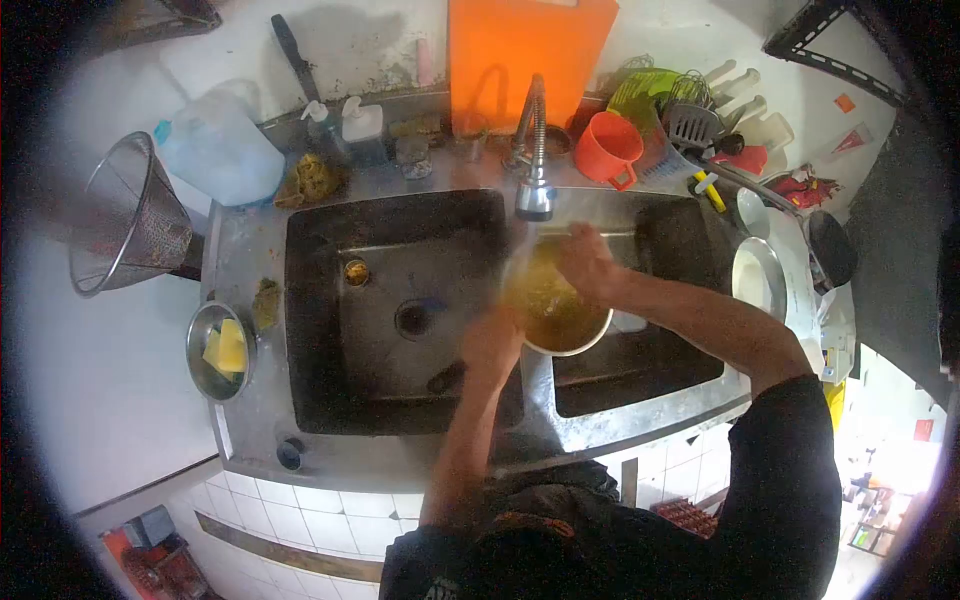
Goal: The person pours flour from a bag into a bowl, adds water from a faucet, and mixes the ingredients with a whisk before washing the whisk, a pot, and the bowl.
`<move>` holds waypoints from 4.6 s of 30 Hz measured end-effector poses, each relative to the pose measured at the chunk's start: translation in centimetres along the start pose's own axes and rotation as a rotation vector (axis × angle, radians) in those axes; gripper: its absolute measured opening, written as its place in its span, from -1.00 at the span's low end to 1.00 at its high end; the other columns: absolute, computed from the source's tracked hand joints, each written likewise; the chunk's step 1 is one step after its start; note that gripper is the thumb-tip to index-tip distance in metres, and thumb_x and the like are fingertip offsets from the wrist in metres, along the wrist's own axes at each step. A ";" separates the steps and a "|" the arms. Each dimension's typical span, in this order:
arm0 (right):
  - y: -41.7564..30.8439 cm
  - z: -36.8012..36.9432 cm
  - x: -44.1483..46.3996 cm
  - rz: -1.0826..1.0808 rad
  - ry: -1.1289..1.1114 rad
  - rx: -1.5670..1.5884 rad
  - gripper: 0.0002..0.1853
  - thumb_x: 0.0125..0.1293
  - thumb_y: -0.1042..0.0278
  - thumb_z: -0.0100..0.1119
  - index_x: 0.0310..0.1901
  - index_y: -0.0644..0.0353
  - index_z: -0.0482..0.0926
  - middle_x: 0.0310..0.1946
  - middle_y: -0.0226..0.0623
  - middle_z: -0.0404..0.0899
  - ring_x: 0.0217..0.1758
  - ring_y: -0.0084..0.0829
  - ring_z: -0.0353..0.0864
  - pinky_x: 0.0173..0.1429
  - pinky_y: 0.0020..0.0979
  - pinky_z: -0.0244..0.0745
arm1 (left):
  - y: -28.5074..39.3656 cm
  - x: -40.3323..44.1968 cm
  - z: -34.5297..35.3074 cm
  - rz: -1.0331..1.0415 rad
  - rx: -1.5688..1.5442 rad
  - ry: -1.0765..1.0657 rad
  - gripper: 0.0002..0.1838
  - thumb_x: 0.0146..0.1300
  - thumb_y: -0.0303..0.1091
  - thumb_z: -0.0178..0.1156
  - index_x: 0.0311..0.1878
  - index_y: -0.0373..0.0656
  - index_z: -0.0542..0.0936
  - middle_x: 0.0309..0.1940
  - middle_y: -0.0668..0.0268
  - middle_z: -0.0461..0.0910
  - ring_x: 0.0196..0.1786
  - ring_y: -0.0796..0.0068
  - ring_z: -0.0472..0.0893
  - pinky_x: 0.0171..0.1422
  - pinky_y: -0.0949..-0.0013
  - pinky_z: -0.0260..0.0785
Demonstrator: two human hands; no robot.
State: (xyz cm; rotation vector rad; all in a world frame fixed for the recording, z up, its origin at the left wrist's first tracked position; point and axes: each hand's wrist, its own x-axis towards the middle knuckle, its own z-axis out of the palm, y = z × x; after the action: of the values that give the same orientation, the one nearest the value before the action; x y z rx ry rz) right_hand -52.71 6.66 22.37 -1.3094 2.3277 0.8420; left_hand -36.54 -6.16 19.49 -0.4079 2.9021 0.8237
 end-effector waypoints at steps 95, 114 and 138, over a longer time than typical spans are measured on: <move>-9.6 5.1 1.2 0.122 0.437 0.591 -0.72 0.29 0.38 -0.12 -0.01 0.17 0.48 -0.18 0.04 0.56 -0.18 -0.01 0.62 -0.09 -0.05 0.54 | -2.6 -0.5 3.8 0.253 -0.067 0.152 -0.56 0.36 -0.30 -0.12 0.11 -0.54 0.21 -0.37 -0.24 0.53 -0.41 -0.13 0.58 -0.43 0.04 0.47; -3.8 1.9 1.7 0.211 0.151 0.466 -0.62 0.16 0.50 -0.03 0.06 0.31 0.40 -0.14 0.00 0.53 -0.08 -0.09 0.58 -0.08 -0.25 0.55 | -1.3 -0.2 2.5 -0.061 -0.259 0.072 -0.57 0.35 -0.24 -0.08 0.00 -0.53 0.31 -0.62 -0.07 0.53 -0.53 -0.05 0.58 -0.53 0.08 0.46; -7.2 7.2 4.2 0.444 0.210 0.115 -0.64 0.04 0.43 0.22 -0.07 0.29 0.50 -0.18 0.09 0.56 -0.02 0.02 0.55 -0.02 -0.12 0.50 | -0.9 -1.1 2.2 -0.017 -0.166 0.021 -0.52 0.34 -0.21 -0.05 0.10 -0.50 0.27 -0.41 -0.23 0.55 -0.49 0.00 0.61 -0.49 0.16 0.50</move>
State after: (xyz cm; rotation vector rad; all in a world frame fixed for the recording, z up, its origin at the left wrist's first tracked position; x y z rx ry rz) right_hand -48.67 5.61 12.12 -0.8809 2.8453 0.7035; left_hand -35.22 -5.52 17.32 -0.4579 2.8546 1.0679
